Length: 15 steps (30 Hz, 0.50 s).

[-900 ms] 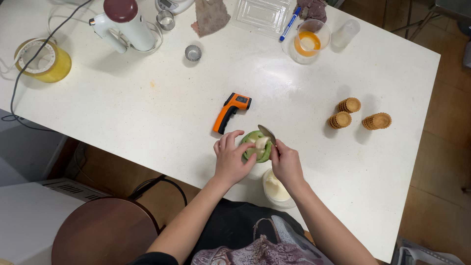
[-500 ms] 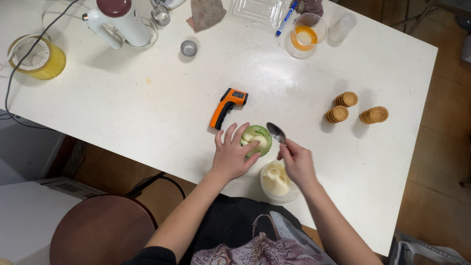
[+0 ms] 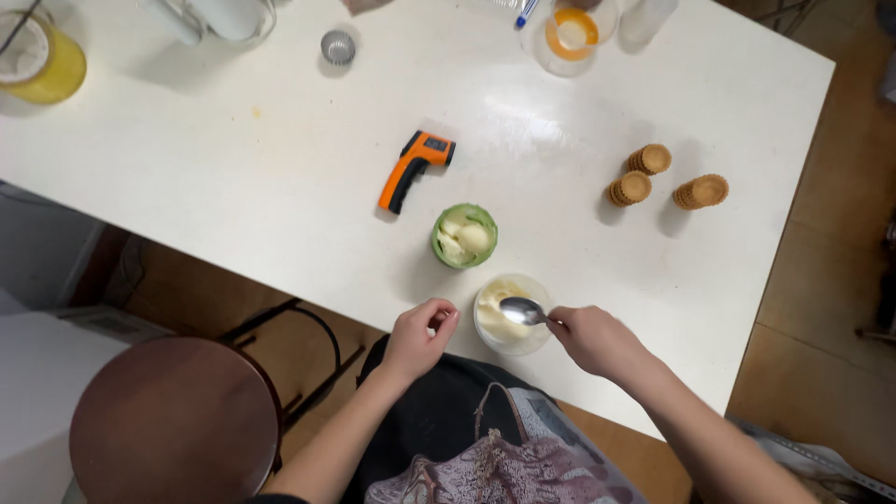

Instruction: The person scoops white cream from a clear container using a spoon and transfers it into a green cup. They hold the green cup with their left hand while using the spoon in their right hand to move and level the cream inside the cup.

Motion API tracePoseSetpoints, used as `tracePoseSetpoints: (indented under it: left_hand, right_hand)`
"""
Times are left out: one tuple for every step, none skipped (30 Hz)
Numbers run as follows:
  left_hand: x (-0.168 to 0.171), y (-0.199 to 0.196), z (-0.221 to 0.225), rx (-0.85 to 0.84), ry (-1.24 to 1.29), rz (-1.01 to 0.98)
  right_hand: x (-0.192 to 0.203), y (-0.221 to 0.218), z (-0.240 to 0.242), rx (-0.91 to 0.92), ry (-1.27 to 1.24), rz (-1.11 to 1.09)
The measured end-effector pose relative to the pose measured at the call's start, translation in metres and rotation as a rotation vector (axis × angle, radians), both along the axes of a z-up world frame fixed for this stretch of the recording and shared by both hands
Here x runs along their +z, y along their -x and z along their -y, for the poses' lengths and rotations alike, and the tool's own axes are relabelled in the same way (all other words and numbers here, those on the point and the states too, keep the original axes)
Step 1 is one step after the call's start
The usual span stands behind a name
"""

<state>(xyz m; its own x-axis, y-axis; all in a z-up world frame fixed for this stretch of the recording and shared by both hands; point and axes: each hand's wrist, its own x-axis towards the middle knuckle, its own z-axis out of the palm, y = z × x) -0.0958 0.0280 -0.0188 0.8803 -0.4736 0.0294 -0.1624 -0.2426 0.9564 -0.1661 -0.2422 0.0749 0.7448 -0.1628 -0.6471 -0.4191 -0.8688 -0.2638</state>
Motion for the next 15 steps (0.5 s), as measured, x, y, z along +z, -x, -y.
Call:
tracePoseSetpoints:
  left_hand:
    - [-0.008, 0.002, 0.008, -0.024, -0.044, -0.140]
    - [-0.013, 0.000, 0.016, -0.047, -0.086, -0.272]
    - [-0.017, -0.004, 0.024, -0.039, -0.086, -0.272]
    - [-0.021, -0.005, 0.034, -0.062, -0.119, -0.301]
    - [-0.023, -0.003, 0.040, -0.085, -0.152, -0.331]
    - [-0.024, 0.000, 0.044, -0.075, -0.149, -0.338]
    - [-0.026, 0.002, 0.048, -0.066, -0.158, -0.291]
    - [-0.027, 0.003, 0.051, -0.060, -0.166, -0.242]
    - [-0.027, 0.006, 0.051, -0.053, -0.162, -0.247]
    - [-0.028, 0.009, 0.051, -0.057, -0.104, -0.344]
    - [-0.030, 0.013, 0.051, -0.060, -0.045, -0.441]
    - [-0.034, 0.016, 0.052, -0.055, -0.041, -0.444]
    - [-0.038, 0.022, 0.053, -0.061, -0.010, -0.498]
    - [-0.043, 0.029, 0.053, -0.066, 0.019, -0.556]
    - [-0.049, 0.033, 0.054, -0.061, 0.022, -0.562]
  right_hand:
    - [0.004, -0.005, -0.007, 0.006, -0.002, -0.006]
    - [0.007, -0.013, -0.012, 0.148, 0.152, -0.115]
    - [0.010, -0.021, -0.014, 0.289, 0.307, -0.222]
    - [0.013, -0.025, -0.014, 0.297, 0.306, -0.229]
    - [0.014, -0.028, -0.014, 0.382, 0.336, -0.219]
    - [0.015, -0.033, -0.013, 0.470, 0.369, -0.207]
    - [0.015, -0.036, -0.013, 0.482, 0.369, -0.211]
    - [0.014, -0.039, -0.015, 0.528, 0.382, -0.247]
    - [0.012, -0.042, -0.016, 0.574, 0.395, -0.283]
    - [0.009, -0.045, -0.018, 0.581, 0.398, -0.287]
    - [0.005, -0.049, -0.021, 0.604, 0.400, -0.315]
    - [0.001, -0.053, -0.023, 0.625, 0.400, -0.340]
    - [-0.002, -0.057, -0.024, 0.631, 0.402, -0.342]
    - [-0.006, -0.060, -0.026, 0.643, 0.401, -0.357]
    - [-0.009, -0.063, -0.028, 0.655, 0.401, -0.371]
